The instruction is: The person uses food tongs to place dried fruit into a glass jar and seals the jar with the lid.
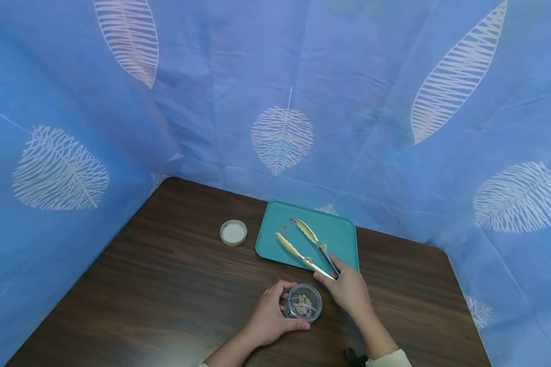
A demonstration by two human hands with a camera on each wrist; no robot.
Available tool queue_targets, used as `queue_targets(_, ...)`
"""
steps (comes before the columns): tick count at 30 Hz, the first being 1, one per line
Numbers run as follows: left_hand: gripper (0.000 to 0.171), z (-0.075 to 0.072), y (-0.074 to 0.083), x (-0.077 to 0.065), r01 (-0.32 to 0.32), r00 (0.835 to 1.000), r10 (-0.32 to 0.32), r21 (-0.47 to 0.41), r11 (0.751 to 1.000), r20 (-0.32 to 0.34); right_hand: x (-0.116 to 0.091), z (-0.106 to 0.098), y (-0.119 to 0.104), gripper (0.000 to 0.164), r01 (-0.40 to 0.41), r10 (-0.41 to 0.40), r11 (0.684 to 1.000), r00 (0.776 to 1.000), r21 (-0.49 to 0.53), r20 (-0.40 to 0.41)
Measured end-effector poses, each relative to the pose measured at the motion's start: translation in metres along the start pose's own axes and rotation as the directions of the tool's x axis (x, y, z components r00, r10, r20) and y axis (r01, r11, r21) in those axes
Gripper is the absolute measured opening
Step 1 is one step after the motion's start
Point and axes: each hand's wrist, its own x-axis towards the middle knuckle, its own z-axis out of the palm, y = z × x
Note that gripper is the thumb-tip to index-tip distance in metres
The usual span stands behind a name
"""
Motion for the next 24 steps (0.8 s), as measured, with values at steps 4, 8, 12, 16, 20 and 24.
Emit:
queue_targets(4, 0.085, 0.000, 0.000, 0.000, 0.004, 1.000, -0.004, -0.001, 1.000, 0.001, 0.004, 0.006, 0.000, 0.075, 0.027, -0.027, 0.999, 1.000, -0.038, 0.001)
queue_targets(8, 0.085, 0.000, -0.001, 0.000, 0.001, 1.000, -0.001, -0.003, 1.000, 0.004, 0.008, 0.008, -0.002, 0.072, 0.036, -0.036, 0.998, 0.999, -0.051, 0.018)
queue_targets(12, 0.085, -0.001, 0.001, -0.001, 0.006, 1.000, -0.006, 0.005, 1.000, 0.007, 0.010, 0.010, -0.004, 0.067, 0.048, -0.047, 0.997, 0.999, -0.064, 0.023)
queue_targets(16, 0.085, -0.001, 0.002, -0.001, 0.011, 1.000, -0.011, 0.005, 1.000, 0.009, 0.011, 0.012, -0.004, 0.063, 0.060, -0.059, 0.995, 0.998, -0.075, 0.017)
queue_targets(20, 0.085, -0.001, 0.002, -0.001, 0.016, 1.000, -0.016, -0.002, 1.000, 0.014, 0.012, 0.013, -0.006, 0.057, 0.067, -0.067, 0.995, 0.998, -0.076, 0.009)
queue_targets(24, 0.085, -0.001, 0.002, -0.001, 0.017, 1.000, -0.018, 0.006, 1.000, 0.013, 0.011, 0.014, -0.006, 0.056, 0.065, -0.065, 0.995, 0.998, -0.074, 0.002)
